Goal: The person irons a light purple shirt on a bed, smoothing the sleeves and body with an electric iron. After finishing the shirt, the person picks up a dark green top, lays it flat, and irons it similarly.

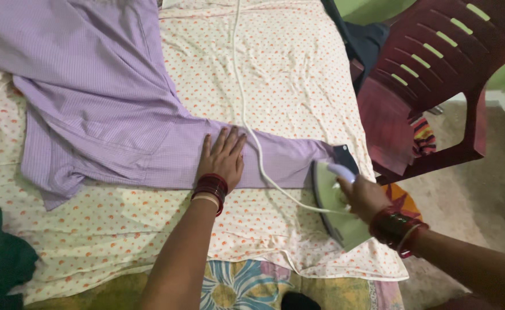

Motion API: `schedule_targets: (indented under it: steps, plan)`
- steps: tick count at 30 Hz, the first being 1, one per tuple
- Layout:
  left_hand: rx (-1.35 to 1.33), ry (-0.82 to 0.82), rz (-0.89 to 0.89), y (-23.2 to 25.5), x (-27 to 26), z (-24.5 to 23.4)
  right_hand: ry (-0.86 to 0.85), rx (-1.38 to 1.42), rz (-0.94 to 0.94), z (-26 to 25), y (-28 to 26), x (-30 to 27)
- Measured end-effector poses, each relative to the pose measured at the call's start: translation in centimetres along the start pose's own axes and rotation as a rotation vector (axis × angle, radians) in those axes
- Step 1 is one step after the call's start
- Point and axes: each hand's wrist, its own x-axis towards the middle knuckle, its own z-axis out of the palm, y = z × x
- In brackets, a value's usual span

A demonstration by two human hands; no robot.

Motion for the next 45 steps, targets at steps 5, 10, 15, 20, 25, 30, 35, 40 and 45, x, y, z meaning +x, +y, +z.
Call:
schedule_targets:
  steps: [5,10,15,20,25,30,35,40,45]
  plan:
    - [-0.024,-0.04,-0.015,0.3,-0.5,0.3,0.059,0.326,0.26,1.3,3.7,3.9]
    - [0.061,-0.13,-0.023,0.3,0.1,-0.3,0.16,-0.154,-0.207,2.1,6.3,10.7]
    - [0.067,-0.141,-0.03,0.5,0.1,-0.6,0.082,0.07,-0.119,-0.6,6.5,13.8]
    - [0.062,-0.107,-0.02,0.5,-0.1,-1.1,0.075,0.353,0.073,-7.0,2.9,19.6]
    - [0.047,-0.073,-0.028,0.7,0.1,-0.8,0.513,1.111,-0.031,-11.3,1.0,27.6]
    - [0.035,-0.076,-0.03,0.3,-0.3,-0.5,0.605,1.236,-0.172,-8.0,-1.1,31.3]
    - [0.028,-0.095,-0.043,0.4,-0.3,0.2,0.448,1.45,-0.223,-2.3,-1.2,27.4]
    - [0.087,-0.212,-0.027,0.3,0.1,-0.8,0.37,1.34,-0.127,-1.8,-2.2,24.3]
    - [0.056,-0.379,0.022,0.9,-1.4,-3.3,0.301,1.316,0.203,-2.8,-2.1,23.6]
